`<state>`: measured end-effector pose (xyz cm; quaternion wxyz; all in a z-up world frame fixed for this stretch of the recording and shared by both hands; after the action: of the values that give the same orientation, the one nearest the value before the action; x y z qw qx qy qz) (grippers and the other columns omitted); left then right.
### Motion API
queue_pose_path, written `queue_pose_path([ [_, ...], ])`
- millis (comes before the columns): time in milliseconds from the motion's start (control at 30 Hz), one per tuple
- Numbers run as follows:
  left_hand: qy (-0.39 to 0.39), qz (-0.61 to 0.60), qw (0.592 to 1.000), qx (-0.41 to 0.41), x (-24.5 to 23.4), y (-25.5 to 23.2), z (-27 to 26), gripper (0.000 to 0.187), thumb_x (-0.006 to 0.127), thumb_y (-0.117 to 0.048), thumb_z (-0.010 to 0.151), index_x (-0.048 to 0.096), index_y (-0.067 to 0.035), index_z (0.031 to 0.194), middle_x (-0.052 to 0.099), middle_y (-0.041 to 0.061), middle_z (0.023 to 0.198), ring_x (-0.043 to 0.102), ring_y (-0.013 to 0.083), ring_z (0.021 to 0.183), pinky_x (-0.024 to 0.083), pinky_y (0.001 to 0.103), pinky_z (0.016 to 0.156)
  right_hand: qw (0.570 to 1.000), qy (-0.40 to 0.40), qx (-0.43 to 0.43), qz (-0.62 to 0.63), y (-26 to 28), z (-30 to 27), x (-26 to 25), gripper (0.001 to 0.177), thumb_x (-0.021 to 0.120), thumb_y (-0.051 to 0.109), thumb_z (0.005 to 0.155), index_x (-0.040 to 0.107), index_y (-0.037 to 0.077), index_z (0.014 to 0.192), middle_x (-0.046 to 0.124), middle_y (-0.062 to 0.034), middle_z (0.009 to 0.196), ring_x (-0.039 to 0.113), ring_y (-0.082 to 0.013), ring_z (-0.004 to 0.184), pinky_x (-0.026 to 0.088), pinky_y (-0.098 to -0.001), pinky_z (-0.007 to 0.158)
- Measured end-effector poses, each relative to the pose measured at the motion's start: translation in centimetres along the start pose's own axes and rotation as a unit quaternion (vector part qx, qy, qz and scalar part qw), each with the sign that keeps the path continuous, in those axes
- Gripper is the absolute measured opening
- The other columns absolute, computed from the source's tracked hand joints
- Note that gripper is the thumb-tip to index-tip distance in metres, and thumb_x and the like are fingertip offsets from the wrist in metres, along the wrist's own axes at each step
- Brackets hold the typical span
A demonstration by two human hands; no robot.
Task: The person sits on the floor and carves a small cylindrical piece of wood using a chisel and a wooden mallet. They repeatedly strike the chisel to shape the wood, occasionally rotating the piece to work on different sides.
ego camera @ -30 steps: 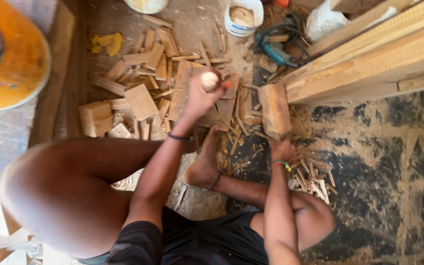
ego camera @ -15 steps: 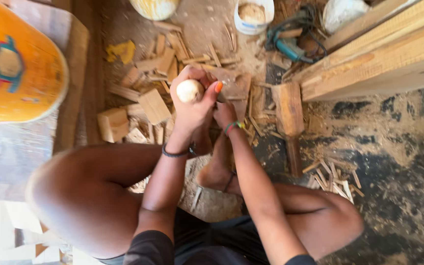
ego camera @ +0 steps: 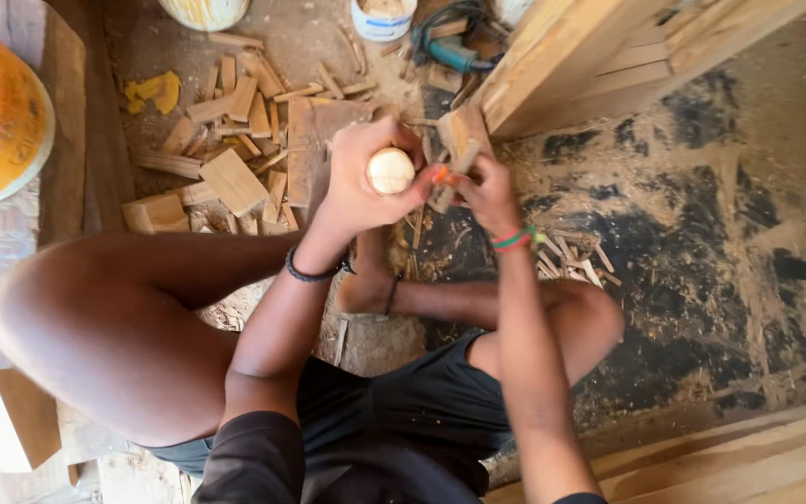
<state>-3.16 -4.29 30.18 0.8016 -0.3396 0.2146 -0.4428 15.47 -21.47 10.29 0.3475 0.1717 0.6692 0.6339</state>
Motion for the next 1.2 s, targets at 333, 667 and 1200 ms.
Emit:
queue_pose_path([
  [333,-0.032,0.002,0.993,0.11,1.2,-10.7,0.1,0.03,0.086,-0.022,0.082,0.059,-0.011,0.084,0.066,0.005,0.073,0.07,0.0229,0.065,0.054,0.032,0.063,0.934,-0.297,-0.067,-0.189,10.1,-16.6,-24.4,0.015,0.078,0.008,0.093,0.071,0.0,0.103,0.073,-0.0031,0.09,0.068,-0.0089,0.075,0.053,-0.0243,0.063],
  [667,0.018,-0.057,0.994,0.088,4.9,-8.4,-1.0,0.028,0.086,-0.014,0.086,0.059,-0.008,0.087,0.064,0.008,0.076,0.066,0.0209,0.067,0.051,0.031,0.062,0.83,-0.378,0.292,-0.289,-14.0,-31.2,-25.8,0.026,0.082,0.019,0.104,0.068,0.001,0.093,0.067,-0.0078,0.079,0.06,-0.0195,0.066,0.047,-0.0327,0.063],
  [1200,-0.275,-0.069,0.955,-0.093,-5.6,7.5,-0.4,0.025,0.082,-0.011,0.095,0.058,-0.004,0.096,0.057,0.0,0.084,0.051,0.009,0.076,0.045,0.024,0.07,0.807,-0.099,0.163,-0.559,-10.9,-5.9,-21.8,0.063,0.081,0.061,0.082,0.072,0.008,0.113,0.076,-0.0136,0.105,0.071,-0.034,0.091,0.055,-0.0491,0.076],
])
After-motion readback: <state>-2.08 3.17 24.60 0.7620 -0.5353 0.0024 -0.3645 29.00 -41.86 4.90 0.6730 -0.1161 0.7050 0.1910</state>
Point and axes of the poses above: each hand's wrist, its own z-axis towards the middle knuckle, its own x-axis out of the palm, y = z × x, the point moved 9 cm from there along z, towards the middle knuckle
